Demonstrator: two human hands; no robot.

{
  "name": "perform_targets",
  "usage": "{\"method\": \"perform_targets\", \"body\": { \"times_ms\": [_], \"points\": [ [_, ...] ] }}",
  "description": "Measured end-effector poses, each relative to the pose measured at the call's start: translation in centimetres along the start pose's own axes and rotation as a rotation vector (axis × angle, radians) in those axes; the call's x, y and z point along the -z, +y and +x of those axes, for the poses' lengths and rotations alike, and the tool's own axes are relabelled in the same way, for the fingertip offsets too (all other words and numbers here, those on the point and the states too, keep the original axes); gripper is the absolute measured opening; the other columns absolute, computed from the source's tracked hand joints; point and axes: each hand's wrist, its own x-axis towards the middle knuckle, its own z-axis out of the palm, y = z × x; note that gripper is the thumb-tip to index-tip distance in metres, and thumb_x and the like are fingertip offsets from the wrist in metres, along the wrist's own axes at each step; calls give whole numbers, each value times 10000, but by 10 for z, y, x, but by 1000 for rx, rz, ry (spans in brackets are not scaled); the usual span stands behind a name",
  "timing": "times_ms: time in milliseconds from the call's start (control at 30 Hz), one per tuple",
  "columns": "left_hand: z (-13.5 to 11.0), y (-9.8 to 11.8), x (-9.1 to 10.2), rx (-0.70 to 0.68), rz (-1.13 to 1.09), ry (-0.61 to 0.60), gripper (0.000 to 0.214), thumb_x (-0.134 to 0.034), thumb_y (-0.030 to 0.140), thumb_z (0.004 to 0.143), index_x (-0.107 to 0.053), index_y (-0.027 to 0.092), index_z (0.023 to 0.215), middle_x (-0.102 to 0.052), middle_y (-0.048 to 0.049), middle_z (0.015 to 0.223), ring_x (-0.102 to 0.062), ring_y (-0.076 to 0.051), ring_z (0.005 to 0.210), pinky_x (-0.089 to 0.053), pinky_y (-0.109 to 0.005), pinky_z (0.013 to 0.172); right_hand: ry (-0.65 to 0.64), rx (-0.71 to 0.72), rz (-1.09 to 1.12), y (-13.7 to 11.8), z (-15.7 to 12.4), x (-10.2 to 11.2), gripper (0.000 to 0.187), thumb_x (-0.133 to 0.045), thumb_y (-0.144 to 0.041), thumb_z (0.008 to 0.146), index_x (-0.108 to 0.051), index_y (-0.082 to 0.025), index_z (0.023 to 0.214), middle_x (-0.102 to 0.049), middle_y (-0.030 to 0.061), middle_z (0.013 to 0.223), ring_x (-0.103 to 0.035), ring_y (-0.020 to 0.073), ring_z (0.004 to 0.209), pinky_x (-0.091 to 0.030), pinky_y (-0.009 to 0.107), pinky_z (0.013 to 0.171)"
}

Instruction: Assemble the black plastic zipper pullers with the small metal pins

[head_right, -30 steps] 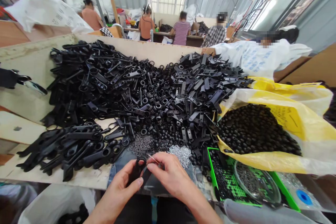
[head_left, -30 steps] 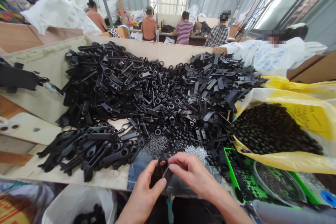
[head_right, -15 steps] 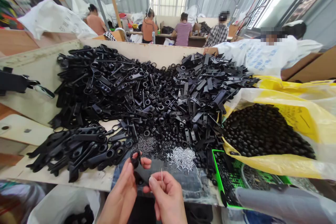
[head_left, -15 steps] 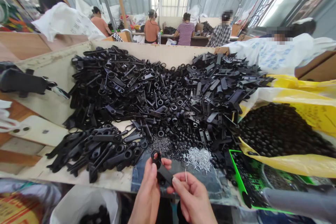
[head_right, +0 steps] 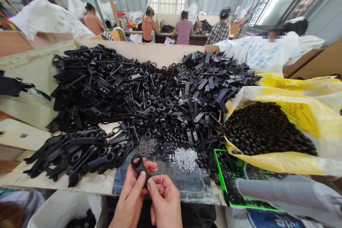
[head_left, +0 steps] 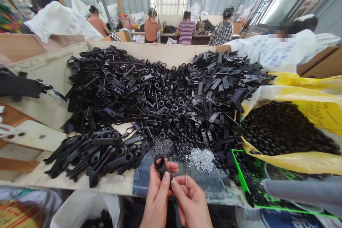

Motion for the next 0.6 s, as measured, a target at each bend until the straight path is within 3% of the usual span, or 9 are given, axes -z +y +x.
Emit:
{"method": "perform_targets", "body": {
  "times_ms": [133,233,300,367,467,533,600],
  "points": [
    [-2,-10,2,-66,148,63,440,-739,556,834,-732,226,1125,-752,-101,1176,-653,-283,1113,-469,-325,988,8,34,-29,8,1,-3,603,-742,-774,715,-545,-219,845,-575,-67,526,-361,45,296,-239,158,309],
    [1,-9,8,-30,206,41,454,-758,563,812,-753,215,1104,-775,-104,1109,-671,-293,1096,-481,-335,1000,-12,109,-95,13,1,0,579,-717,-763,751,-497,-241,869,-606,-61,567,-457,75,362,-313,166,363],
    [5,-2,13,5,204,-9,453,-765,565,805,-749,208,1083,-777,-91,1027,-692,-262,972,-535,-325,907,-55,135,-176,10,1,5,545,-689,-741,800,-490,-241,885,-621,-55,588,-462,75,373,-323,172,386],
    [9,8,16,33,171,-61,447,-761,570,806,-733,197,1051,-750,-63,906,-655,-188,739,-563,-275,687,-58,157,-236,1,3,12,513,-671,-713,838,-513,-234,931,-579,-76,545,-428,73,373,-314,176,401],
    [13,19,20,98,137,-89,428,-763,565,802,-701,188,995,-630,15,708,-440,-79,491,-344,-157,400,-30,175,-234,-19,11,18,523,-672,-699,847,-565,-216,1017,-484,-106,482,-398,86,406,-311,183,427],
    [13,21,23,144,149,-82,422,-770,565,793,-692,190,971,-559,49,659,-357,-51,469,-240,-131,399,-85,165,-253,-30,19,17,541,-688,-697,834,-607,-199,1029,-504,-89,508,-425,95,444,-324,188,443],
    [10,19,27,173,199,-126,439,-758,589,796,-698,194,977,-519,62,631,-326,-50,467,-231,-145,424,-194,161,-292,-34,25,12,521,-700,-685,829,-638,-186,967,-557,-58,553,-491,107,479,-356,198,467]
  ]
}}
